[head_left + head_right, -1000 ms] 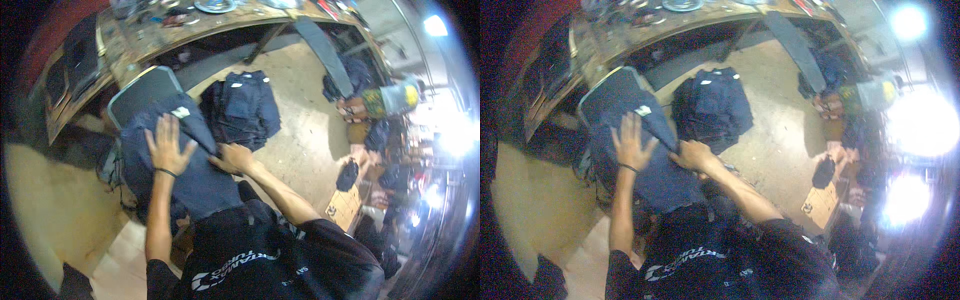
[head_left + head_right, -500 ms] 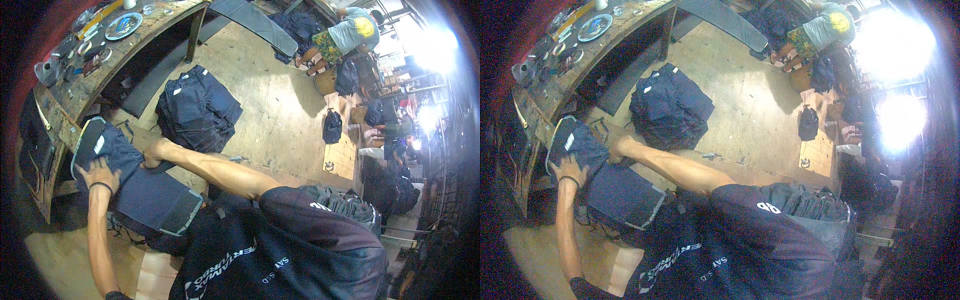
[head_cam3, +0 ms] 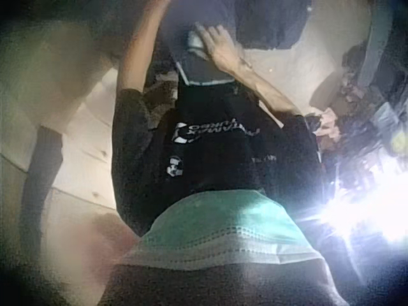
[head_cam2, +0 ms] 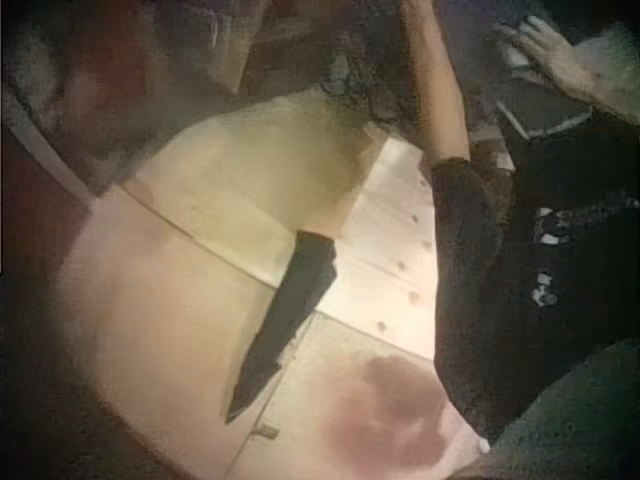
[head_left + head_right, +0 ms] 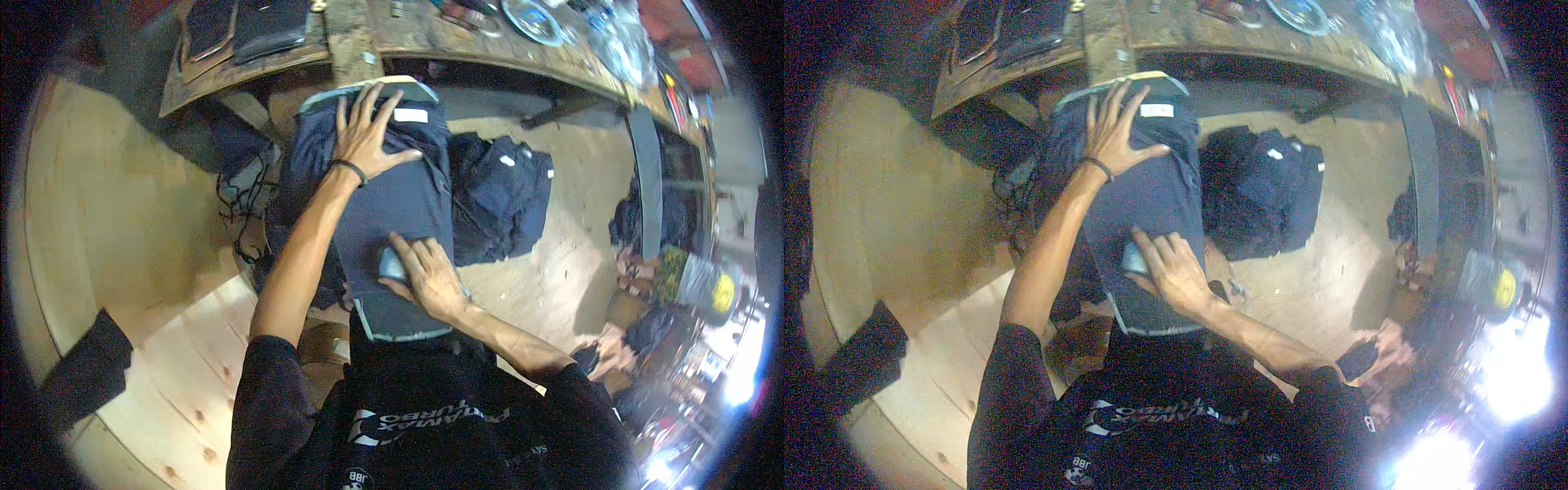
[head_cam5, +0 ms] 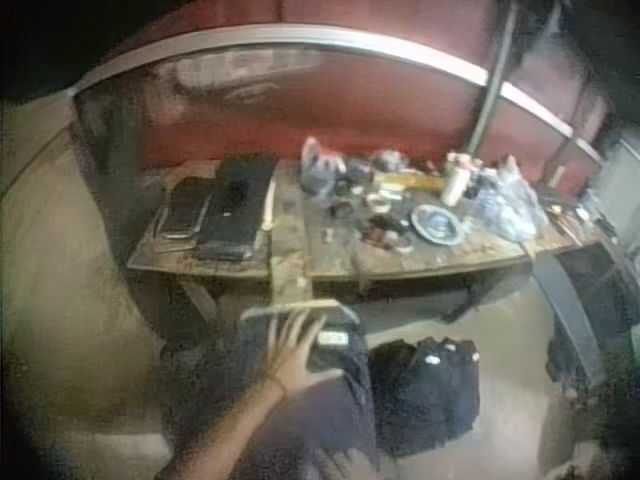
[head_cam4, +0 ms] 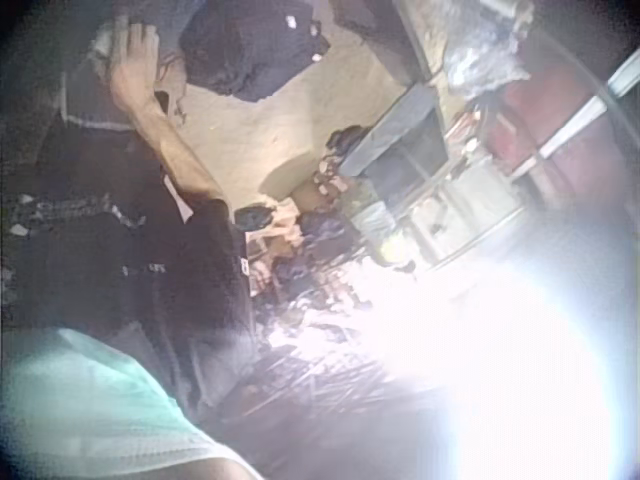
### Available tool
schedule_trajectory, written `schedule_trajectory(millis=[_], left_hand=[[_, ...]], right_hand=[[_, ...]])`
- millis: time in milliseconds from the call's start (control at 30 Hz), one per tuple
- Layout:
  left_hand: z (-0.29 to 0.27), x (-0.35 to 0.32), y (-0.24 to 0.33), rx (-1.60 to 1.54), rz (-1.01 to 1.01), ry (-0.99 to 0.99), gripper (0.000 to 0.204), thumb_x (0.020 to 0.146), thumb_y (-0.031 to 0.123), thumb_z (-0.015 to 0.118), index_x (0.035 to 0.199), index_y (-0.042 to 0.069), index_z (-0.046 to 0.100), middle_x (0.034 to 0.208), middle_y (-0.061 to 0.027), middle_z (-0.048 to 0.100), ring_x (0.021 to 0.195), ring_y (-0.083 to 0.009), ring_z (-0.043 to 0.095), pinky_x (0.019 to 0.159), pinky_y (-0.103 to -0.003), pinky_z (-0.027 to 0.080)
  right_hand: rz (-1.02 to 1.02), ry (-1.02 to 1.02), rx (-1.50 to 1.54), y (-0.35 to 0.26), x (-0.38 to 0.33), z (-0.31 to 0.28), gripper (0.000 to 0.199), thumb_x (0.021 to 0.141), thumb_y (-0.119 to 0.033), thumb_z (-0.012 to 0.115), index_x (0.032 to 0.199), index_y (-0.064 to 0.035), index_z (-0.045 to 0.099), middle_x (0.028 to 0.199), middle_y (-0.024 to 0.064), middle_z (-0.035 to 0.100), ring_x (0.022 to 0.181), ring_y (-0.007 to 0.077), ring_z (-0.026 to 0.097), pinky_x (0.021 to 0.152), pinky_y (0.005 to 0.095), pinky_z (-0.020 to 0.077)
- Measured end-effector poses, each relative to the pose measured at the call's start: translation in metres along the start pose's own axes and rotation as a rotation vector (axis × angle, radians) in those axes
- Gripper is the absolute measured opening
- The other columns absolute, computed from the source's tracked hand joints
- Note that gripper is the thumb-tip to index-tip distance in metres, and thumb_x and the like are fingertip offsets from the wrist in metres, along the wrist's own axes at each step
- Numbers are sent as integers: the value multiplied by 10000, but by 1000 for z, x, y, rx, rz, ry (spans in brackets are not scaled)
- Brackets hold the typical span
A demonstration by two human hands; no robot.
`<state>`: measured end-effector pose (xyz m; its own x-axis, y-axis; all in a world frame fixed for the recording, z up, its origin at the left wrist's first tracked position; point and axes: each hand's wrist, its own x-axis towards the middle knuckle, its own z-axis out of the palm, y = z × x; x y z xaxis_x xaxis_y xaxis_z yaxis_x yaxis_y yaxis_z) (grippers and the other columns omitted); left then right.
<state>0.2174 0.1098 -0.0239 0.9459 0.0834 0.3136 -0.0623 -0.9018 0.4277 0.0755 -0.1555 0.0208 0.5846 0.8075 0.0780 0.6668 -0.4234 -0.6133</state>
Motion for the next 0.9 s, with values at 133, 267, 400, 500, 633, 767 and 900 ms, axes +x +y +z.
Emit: schedule_trajectory(millis=[133,267,400,500,633,767,900], left_hand=[[0,21,-13,-13,59,-81,1119,614,851,844,1448,151,584,1584,-168,481,1558,-404,360,1286,-656,198],[-2,30,-18,14,26,-127,1386,531,927,812,1662,244,391,1736,-187,291,1620,-422,258,1285,-734,144],[-3,40,-24,15,30,-26,1551,498,925,825,1762,327,155,1826,-197,32,1677,-428,95,1270,-797,72],[0,45,-28,16,16,-51,1570,478,924,831,1762,335,145,1828,-190,15,1679,-429,83,1266,-808,47],[3,44,-28,6,4,-67,1579,455,922,838,1759,351,156,1828,-186,35,1680,-426,77,1259,-817,30],[4,43,-25,-17,-3,-41,1560,448,924,836,1753,351,202,1821,-195,82,1679,-427,86,1257,-816,40],[3,46,-22,70,-37,-61,1534,458,933,829,1746,344,239,1817,-200,101,1677,-429,91,1255,-821,33]], right_hand=[[-307,-208,-49,18,73,-7,679,893,-314,818,1474,-39,600,1171,170,628,1071,366,583,923,475,504],[-131,-260,-147,18,141,-23,670,880,-279,819,1460,-36,589,1198,190,618,1073,384,569,912,496,495],[-158,-139,-109,4,120,-7,678,870,-236,827,1489,-81,599,1202,199,606,1069,383,565,901,527,485],[-425,-273,66,2,80,2,751,793,-232,873,1486,-92,620,1210,172,618,1122,349,606,938,511,497],[36,-279,-72,25,60,8,615,926,-221,742,1506,-88,588,1208,203,634,1160,430,589,1003,587,495],[-275,-263,-31,40,56,0,811,839,-315,865,1565,-119,562,1178,178,614,1062,396,578,953,545,478],[-70,-168,-186,31,48,-11,534,930,-242,755,1424,-72,648,1185,186,641,1090,399,593,967,564,493]])
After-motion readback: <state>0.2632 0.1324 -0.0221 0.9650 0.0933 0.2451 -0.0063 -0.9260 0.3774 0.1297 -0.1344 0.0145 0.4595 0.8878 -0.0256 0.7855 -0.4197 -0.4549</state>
